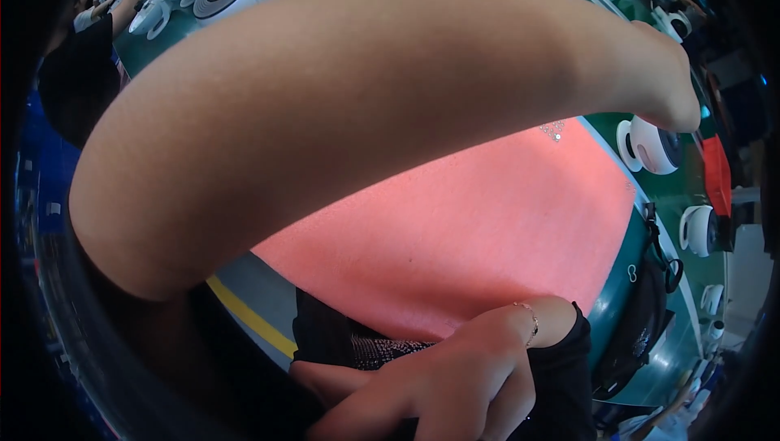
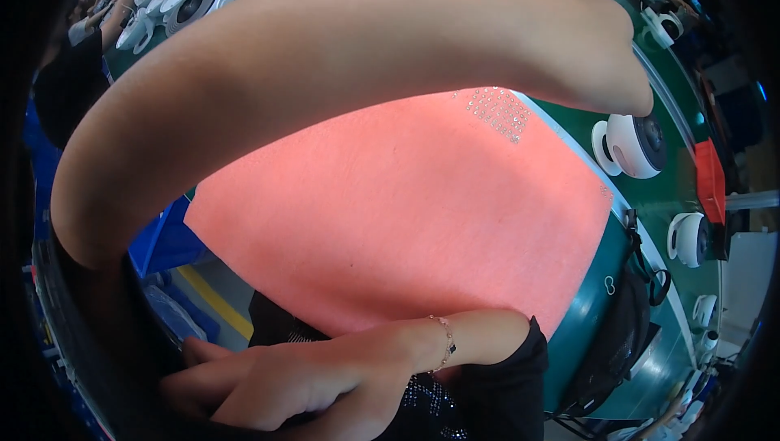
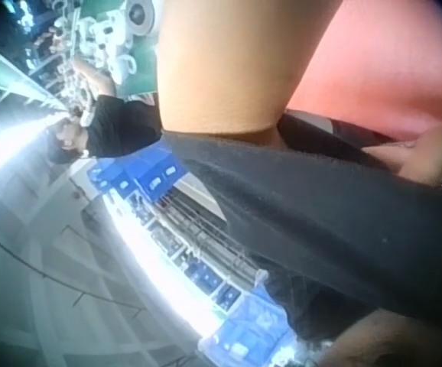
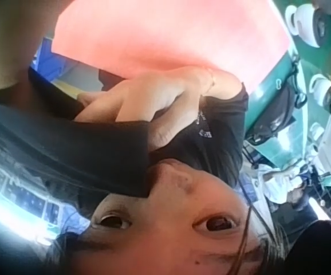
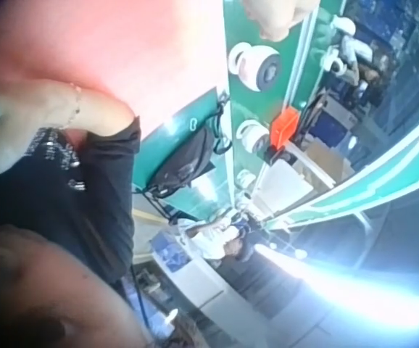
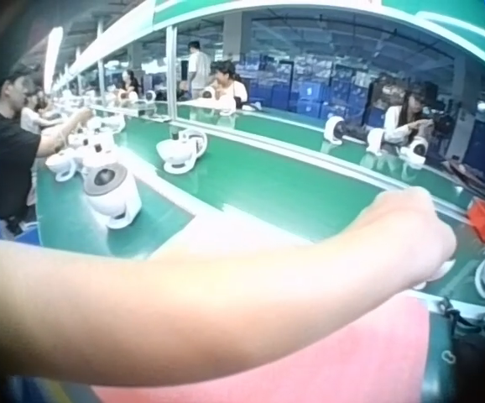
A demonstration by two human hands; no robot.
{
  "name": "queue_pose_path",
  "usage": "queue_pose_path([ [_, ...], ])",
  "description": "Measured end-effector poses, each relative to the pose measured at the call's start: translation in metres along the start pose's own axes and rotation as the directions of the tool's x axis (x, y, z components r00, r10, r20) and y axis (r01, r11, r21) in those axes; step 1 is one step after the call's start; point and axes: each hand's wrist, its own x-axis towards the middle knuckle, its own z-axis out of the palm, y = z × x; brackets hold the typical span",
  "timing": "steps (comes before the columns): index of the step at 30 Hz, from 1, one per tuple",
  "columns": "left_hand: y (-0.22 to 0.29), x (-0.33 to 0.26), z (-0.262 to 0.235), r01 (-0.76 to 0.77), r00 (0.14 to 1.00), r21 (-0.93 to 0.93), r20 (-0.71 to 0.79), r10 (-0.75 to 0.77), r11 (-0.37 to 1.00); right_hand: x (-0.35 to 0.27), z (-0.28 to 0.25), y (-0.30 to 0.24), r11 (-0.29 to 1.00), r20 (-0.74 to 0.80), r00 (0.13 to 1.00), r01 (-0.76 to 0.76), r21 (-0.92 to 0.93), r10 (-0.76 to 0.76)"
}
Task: Assembling the outer housing and internal components of dome security cameras on a production line.
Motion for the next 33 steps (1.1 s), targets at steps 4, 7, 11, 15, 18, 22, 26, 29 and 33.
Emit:
queue_pose_path([
  [4,-0.024,-0.006,-0.003,0.035,0.999,0.020,-0.021,-0.034,0.999,0.021,-0.002,0.002,0.966,-0.065,0.994,0.073,-0.249,-0.092],
  [7,-0.020,0.011,-0.008,-0.039,0.999,0.009,-0.020,0.039,0.999,0.011,0.010,-0.007,0.986,-0.264,0.963,-0.088,-0.141,0.048],
  [11,-0.037,0.007,-0.014,-0.022,0.999,0.032,-0.030,0.023,0.999,0.029,-0.043,-0.023,0.932,0.041,0.984,0.180,-0.315,-0.176],
  [15,-0.016,0.133,-0.022,-0.071,0.997,0.047,-0.034,0.073,0.996,0.007,-0.049,-0.021,0.831,-0.099,0.995,-0.071,-0.552,0.020],
  [18,-0.045,0.129,-0.024,-0.121,0.991,-0.119,0.039,0.127,0.985,-0.004,-0.047,-0.038,0.862,-0.438,0.879,-0.362,-0.356,0.188],
  [22,-0.106,0.140,0.001,-0.138,0.984,-0.314,0.063,0.166,0.939,-0.001,-0.066,-0.021,0.995,-0.613,0.788,0.014,0.103,0.052],
  [26,-0.148,0.148,0.006,-0.052,0.995,-0.464,0.052,0.086,0.884,-0.004,-0.083,-0.024,0.987,-0.763,0.632,-0.025,0.156,0.137],
  [29,-0.161,0.149,-0.001,-0.027,0.998,-0.519,0.040,0.057,0.854,-0.008,-0.092,-0.029,0.985,-0.822,0.543,-0.113,0.130,0.171],
  [33,-0.188,0.149,-0.012,0.051,0.998,-0.518,0.049,-0.030,0.854,-0.015,-0.125,-0.034,0.924,-0.839,0.539,-0.355,-0.141,0.079],
])
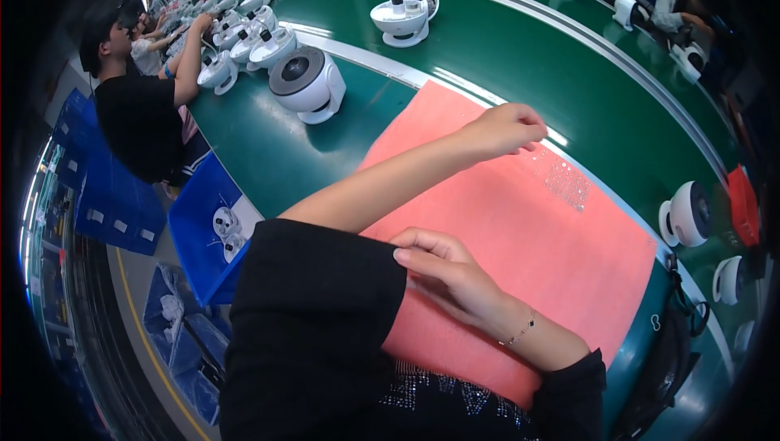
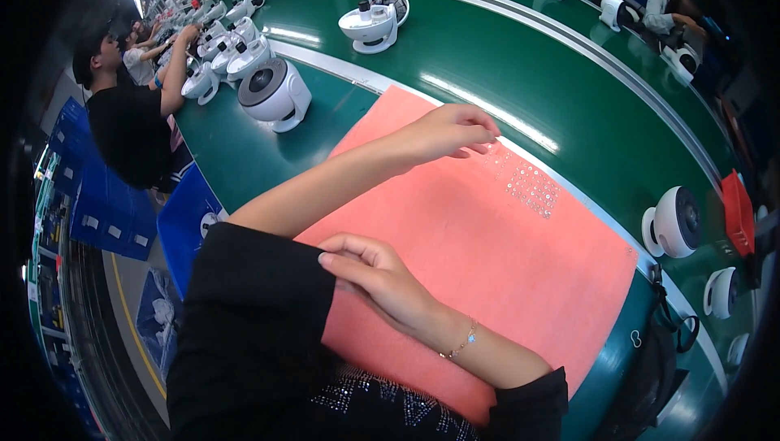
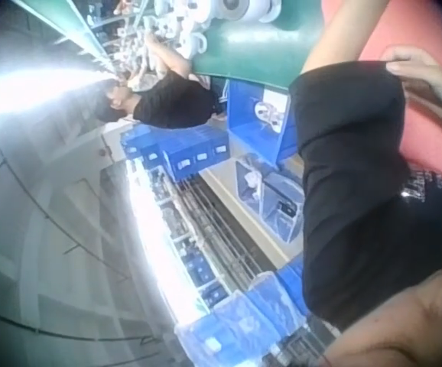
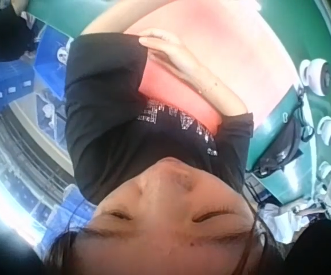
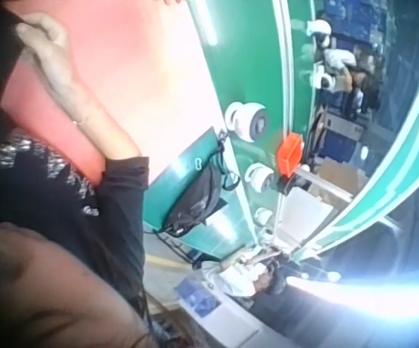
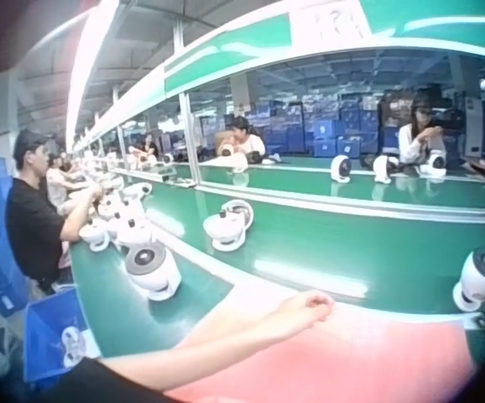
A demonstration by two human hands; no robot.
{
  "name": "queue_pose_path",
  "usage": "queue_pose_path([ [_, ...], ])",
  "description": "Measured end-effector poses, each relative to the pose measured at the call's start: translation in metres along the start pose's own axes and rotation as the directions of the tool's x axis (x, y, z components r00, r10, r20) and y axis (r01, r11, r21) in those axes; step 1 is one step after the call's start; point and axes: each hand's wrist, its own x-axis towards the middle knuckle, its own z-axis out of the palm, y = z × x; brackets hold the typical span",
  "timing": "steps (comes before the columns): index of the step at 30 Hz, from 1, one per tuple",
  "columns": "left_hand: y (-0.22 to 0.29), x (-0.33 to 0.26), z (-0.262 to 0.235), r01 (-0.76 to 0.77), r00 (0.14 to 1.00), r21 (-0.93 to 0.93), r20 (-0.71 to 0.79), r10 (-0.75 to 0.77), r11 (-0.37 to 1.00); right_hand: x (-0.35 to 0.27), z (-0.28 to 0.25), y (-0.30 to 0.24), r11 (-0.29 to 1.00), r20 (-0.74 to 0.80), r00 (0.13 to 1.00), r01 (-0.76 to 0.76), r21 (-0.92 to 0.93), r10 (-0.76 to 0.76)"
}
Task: Assembling the outer housing and internal components of dome security cameras on a production line.
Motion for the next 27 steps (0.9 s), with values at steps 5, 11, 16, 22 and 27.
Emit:
queue_pose_path([
  [5,-0.038,0.020,-0.022,0.043,0.949,-0.216,-0.296,-0.107,0.975,0.023,-0.052,0.030,0.330,-0.032,0.906,0.120,-0.936,-0.422],
  [11,-0.099,0.077,-0.099,-0.318,0.685,-0.574,-0.689,-0.235,0.755,0.031,-0.057,0.042,0.174,0.120,0.903,0.207,-0.963,-0.412],
  [16,-0.099,0.123,-0.178,-0.616,0.494,-0.561,-0.822,-0.284,0.552,0.034,-0.065,0.045,0.171,0.136,0.894,0.227,-0.959,-0.426],
  [22,-0.122,0.157,-0.210,-0.670,0.433,-0.521,-0.853,-0.292,0.529,0.029,-0.068,0.042,0.218,0.149,0.910,0.247,-0.944,-0.387],
  [27,-0.121,0.145,-0.203,-0.669,0.540,-0.513,-0.833,-0.122,0.537,0.035,-0.072,0.028,0.289,0.134,0.940,0.229,-0.929,-0.314],
])
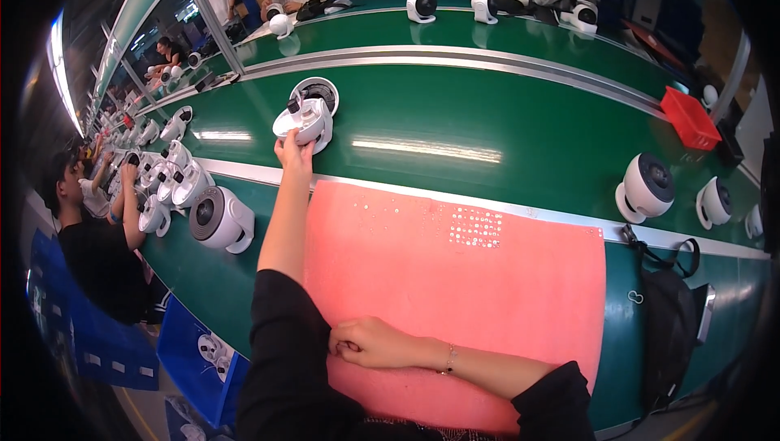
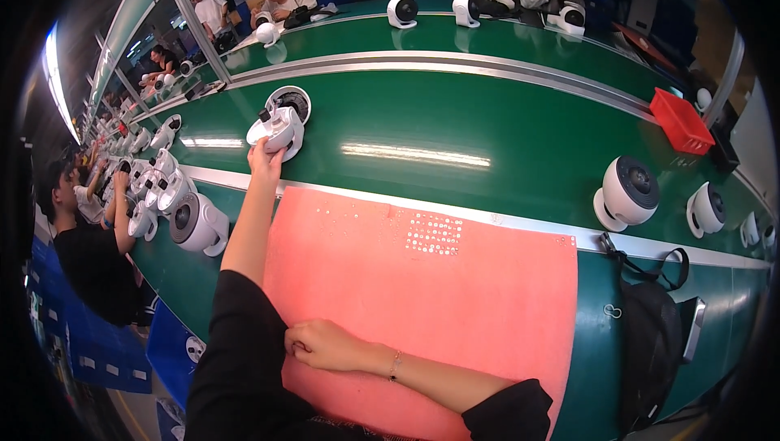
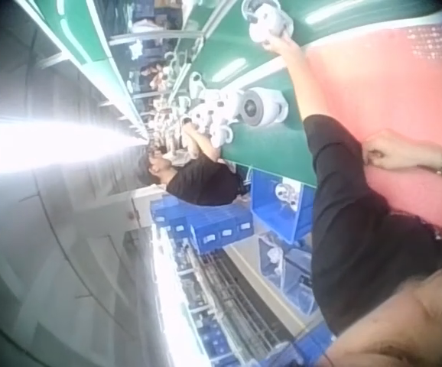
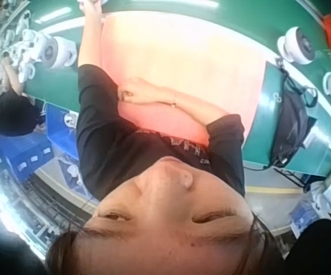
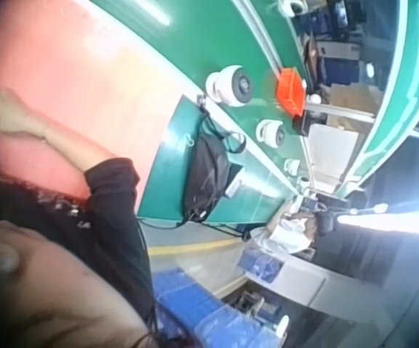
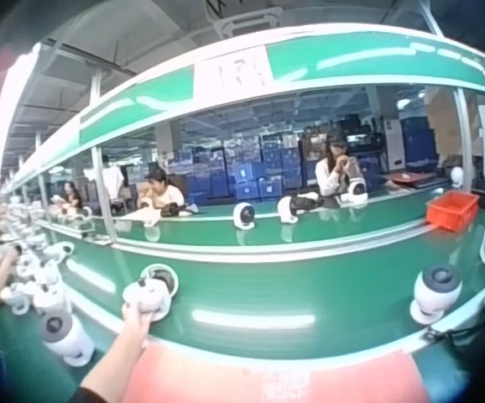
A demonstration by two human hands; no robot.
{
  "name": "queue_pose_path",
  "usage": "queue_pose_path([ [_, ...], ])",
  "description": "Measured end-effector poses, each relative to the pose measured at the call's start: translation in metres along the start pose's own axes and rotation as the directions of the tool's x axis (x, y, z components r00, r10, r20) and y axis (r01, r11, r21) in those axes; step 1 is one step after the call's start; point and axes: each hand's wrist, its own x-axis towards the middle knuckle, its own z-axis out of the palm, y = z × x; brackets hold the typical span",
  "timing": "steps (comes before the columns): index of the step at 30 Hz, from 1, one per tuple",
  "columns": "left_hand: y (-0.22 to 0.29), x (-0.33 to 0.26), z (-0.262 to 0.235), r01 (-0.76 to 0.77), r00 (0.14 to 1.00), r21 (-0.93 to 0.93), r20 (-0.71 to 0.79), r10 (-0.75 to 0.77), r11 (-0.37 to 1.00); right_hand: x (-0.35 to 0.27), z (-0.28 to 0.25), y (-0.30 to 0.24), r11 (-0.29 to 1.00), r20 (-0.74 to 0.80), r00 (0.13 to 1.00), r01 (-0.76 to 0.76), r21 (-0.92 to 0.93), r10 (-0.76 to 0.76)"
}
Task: Assembling the outer housing and internal components of dome security cameras on a production line.
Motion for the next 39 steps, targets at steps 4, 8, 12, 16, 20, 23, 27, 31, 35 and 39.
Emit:
queue_pose_path([
  [4,0.042,-0.031,-0.017,0.137,0.966,0.121,0.202,-0.159,0.983,0.000,-0.027,-0.005,0.997,0.065,0.997,-0.035,-0.063,0.039],
  [8,0.106,-0.077,-0.013,0.196,0.903,0.436,0.270,-0.335,0.879,0.012,-0.069,-0.018,0.892,-0.253,0.964,-0.041,-0.451,-0.084],
  [12,0.148,-0.132,0.002,0.225,0.852,0.638,0.239,-0.466,0.737,0.004,-0.096,-0.055,0.573,-0.322,0.903,-0.109,-0.812,-0.284],
  [16,0.182,-0.162,0.004,0.226,0.816,0.697,0.246,-0.524,0.680,0.000,-0.085,-0.077,0.418,-0.125,0.973,-0.032,-0.908,-0.196],
  [20,0.205,-0.182,0.005,0.162,0.778,0.746,0.307,-0.549,0.646,-0.009,-0.078,-0.100,0.372,-0.123,0.992,-0.102,-0.923,-0.033],
  [23,0.214,-0.192,0.005,0.140,0.826,0.733,0.284,-0.487,0.665,-0.008,-0.072,-0.104,0.389,-0.177,0.977,-0.118,-0.914,-0.119],
  [27,0.219,-0.194,0.004,0.103,0.815,0.769,0.298,-0.496,0.631,-0.008,-0.070,-0.097,0.316,-0.112,0.983,-0.062,-0.947,-0.145],
  [31,0.219,-0.187,-0.008,0.131,0.805,0.776,0.280,-0.524,0.617,-0.014,-0.077,-0.095,0.347,-0.190,0.968,-0.123,-0.930,-0.164],
  [35,0.204,-0.190,-0.017,0.200,0.863,0.583,0.275,-0.423,0.787,-0.019,-0.092,-0.104,0.380,-0.137,0.859,0.071,-0.922,-0.494],
  [39,0.164,-0.159,-0.055,0.390,0.612,0.550,0.444,-0.655,0.738,-0.019,-0.087,-0.120,0.582,-0.263,0.743,0.203,-0.787,-0.616],
])
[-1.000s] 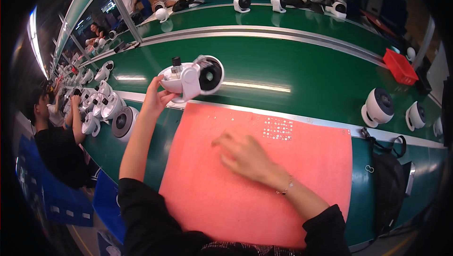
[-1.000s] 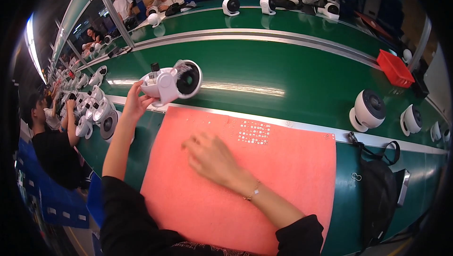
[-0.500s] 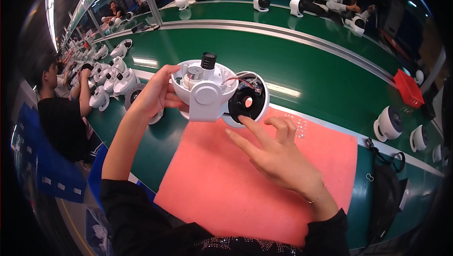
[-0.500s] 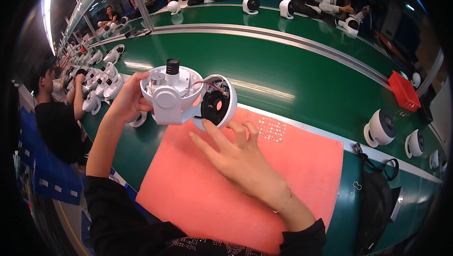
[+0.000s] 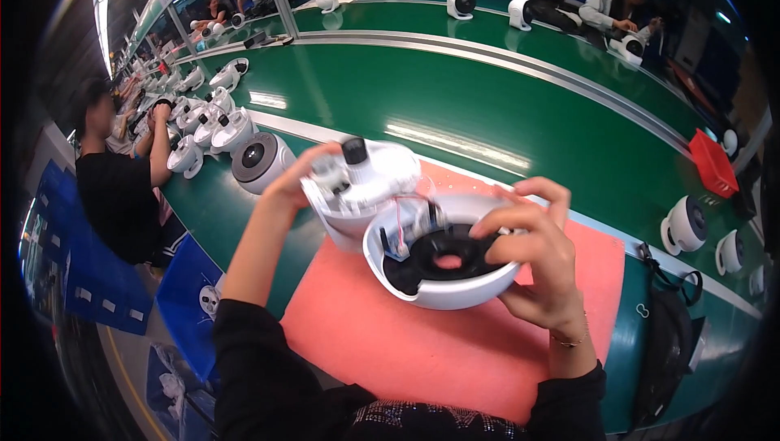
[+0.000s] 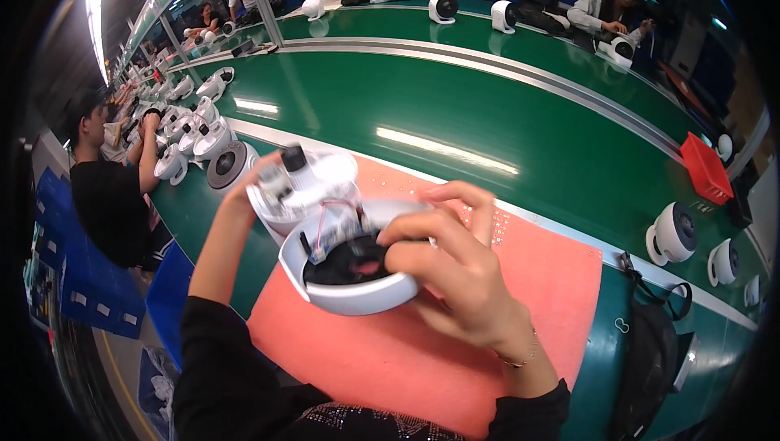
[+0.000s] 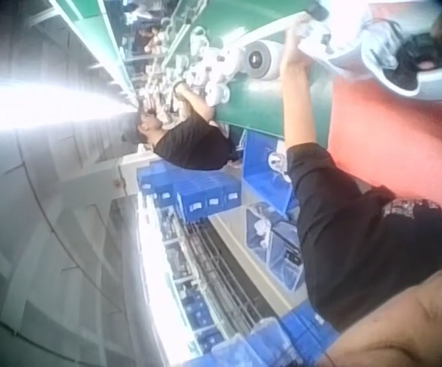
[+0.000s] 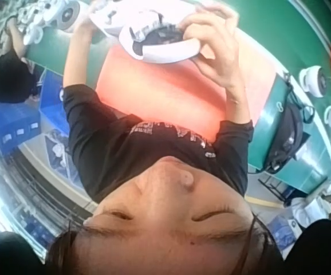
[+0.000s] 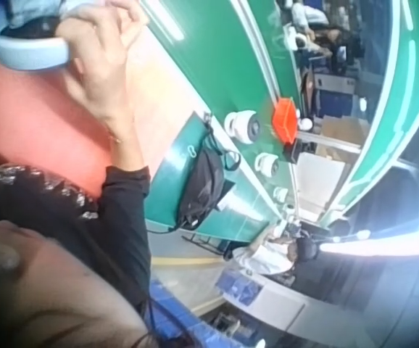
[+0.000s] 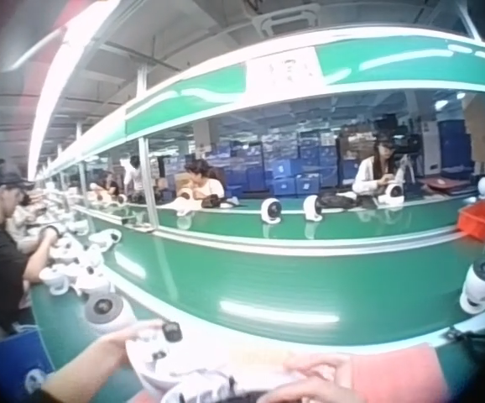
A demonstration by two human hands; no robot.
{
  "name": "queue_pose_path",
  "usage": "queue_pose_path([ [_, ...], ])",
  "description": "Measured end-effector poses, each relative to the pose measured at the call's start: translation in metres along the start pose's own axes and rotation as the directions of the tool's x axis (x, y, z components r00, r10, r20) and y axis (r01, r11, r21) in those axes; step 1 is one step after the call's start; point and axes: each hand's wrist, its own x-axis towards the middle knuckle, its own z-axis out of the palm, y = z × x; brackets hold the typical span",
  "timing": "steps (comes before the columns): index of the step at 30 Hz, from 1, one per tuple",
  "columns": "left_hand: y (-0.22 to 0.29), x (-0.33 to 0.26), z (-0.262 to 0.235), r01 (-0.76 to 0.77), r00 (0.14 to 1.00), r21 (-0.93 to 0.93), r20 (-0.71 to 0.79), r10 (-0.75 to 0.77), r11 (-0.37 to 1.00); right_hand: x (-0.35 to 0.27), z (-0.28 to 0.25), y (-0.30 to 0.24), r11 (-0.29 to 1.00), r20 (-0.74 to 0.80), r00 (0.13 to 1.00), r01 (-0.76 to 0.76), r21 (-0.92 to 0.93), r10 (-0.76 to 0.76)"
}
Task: Assembling the outer housing and internal components of dome security cameras on a production line.
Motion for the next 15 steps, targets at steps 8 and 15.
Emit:
queue_pose_path([
  [8,-0.038,0.008,0.116,0.158,0.821,0.598,0.362,-0.442,0.785,0.005,-0.009,-0.007,0.432,0.581,0.694,-0.720,0.544,0.426],
  [15,-0.063,-0.009,0.122,-0.095,0.757,0.595,0.564,-0.331,0.798,0.001,0.001,-0.002,0.678,0.810,0.570,-0.651,0.342,0.138],
])
